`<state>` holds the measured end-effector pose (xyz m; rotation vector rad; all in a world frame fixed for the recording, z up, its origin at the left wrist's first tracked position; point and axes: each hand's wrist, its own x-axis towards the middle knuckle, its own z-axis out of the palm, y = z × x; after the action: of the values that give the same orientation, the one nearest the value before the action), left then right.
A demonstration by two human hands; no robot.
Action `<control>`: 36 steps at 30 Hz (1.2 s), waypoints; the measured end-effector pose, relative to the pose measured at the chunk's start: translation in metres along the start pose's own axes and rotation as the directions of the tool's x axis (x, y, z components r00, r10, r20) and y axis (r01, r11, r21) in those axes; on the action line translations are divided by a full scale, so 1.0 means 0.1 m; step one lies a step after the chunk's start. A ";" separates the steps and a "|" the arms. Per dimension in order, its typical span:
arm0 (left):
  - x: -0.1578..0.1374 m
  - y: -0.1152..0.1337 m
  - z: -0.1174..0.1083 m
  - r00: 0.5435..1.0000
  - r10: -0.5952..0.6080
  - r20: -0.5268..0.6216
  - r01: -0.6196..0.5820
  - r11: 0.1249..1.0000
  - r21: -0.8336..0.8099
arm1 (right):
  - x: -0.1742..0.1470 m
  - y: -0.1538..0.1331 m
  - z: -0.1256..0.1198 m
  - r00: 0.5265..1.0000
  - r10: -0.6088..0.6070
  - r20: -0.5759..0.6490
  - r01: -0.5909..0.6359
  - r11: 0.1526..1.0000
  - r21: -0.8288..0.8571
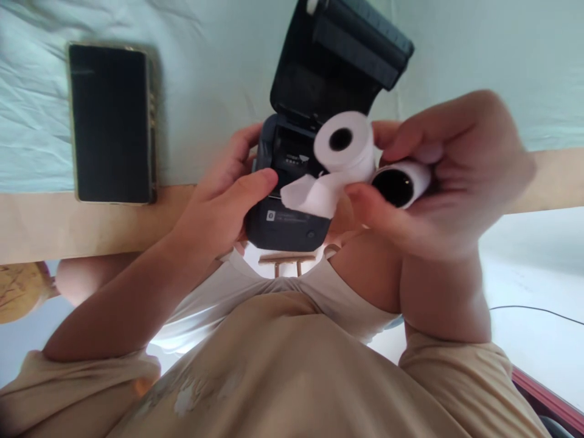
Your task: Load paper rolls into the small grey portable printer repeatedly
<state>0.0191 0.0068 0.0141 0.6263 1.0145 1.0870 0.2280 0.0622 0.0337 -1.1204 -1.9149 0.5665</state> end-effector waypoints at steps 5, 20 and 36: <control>-0.02 -0.02 0.04 0.997 0.029 -0.071 -0.035 0.996 -0.077 | 0.07 0.25 -0.06 0.987 -0.153 -0.052 0.156 0.987 0.046; 0.02 -0.09 0.01 0.994 0.082 -0.069 -0.087 0.994 -0.073 | -0.04 0.33 -0.06 0.983 0.145 0.110 -0.139 0.988 -0.062; 0.03 -0.11 -0.04 0.996 0.090 0.017 -0.088 0.992 -0.090 | 0.05 0.45 -0.05 0.999 0.046 -0.002 -0.043 0.906 -0.420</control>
<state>0.0200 0.0055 0.0025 0.6141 0.9214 1.1950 0.2534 0.0887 0.0068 -1.4350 -2.0804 0.1786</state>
